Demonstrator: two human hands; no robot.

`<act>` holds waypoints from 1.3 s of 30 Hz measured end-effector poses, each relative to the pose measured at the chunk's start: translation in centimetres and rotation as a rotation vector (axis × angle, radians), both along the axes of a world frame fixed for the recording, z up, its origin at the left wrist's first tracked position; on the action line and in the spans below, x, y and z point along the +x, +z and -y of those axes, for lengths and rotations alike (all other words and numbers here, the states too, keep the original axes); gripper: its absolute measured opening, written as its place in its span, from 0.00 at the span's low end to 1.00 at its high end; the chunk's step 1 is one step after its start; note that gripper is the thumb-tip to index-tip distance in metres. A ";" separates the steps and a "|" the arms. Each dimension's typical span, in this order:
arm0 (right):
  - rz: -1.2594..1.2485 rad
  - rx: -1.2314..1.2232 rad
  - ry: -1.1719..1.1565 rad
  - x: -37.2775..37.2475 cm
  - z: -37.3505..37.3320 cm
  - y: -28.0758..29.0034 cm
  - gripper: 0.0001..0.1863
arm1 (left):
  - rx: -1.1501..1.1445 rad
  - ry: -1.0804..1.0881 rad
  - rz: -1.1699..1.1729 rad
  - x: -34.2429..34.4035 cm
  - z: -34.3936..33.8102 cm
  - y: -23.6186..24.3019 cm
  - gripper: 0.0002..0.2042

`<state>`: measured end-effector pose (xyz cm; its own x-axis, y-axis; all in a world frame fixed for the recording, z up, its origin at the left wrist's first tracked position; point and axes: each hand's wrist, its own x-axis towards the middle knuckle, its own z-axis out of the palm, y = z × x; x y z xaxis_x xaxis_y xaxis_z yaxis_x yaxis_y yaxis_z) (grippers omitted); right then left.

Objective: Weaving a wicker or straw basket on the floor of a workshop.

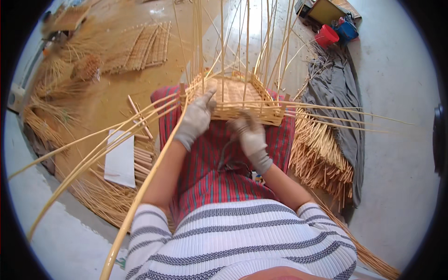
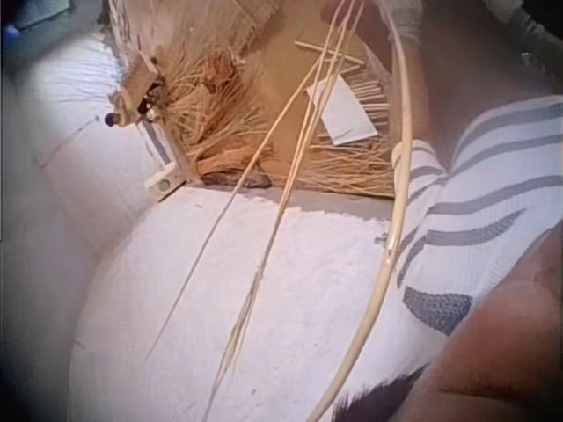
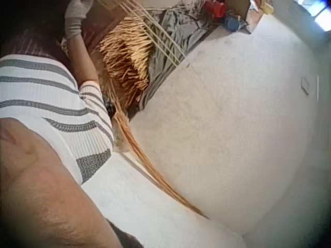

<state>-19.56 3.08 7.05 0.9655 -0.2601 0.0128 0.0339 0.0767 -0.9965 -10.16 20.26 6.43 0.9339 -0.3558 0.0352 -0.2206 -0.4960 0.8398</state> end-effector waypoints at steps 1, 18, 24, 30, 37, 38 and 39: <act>-0.117 0.176 -0.312 0.0 1.0 -1.6 0.16 | -0.053 -0.104 -0.376 0.9 -0.4 0.2 0.22; 0.474 -0.042 -0.239 6.6 5.5 0.0 0.26 | -0.295 0.085 -0.569 2.7 1.3 -1.1 0.14; 0.299 -0.014 -0.306 1.6 5.4 -2.5 0.16 | -0.404 0.045 -0.600 2.6 2.5 -0.7 0.20; 0.378 0.120 -0.249 0.8 8.4 -1.5 0.18 | 0.079 0.381 -0.109 0.7 4.1 0.6 0.20; 0.156 -0.143 -0.313 4.4 12.0 1.3 0.20 | -0.015 -0.077 -0.370 -0.2 10.6 1.0 0.14; 0.426 -0.490 -0.214 7.5 11.1 3.2 0.21 | 0.045 -0.078 -0.400 -0.1 11.2 1.0 0.14; 0.507 -0.822 -0.226 9.8 10.0 4.8 0.22 | 0.049 -0.024 -0.465 0.0 11.5 1.1 0.16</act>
<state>-9.74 -6.93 11.84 0.7248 -0.1624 0.6695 0.3993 -0.6929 -0.6003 -10.14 8.75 7.56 0.8380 -0.3684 -0.4024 0.1614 -0.5371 0.8279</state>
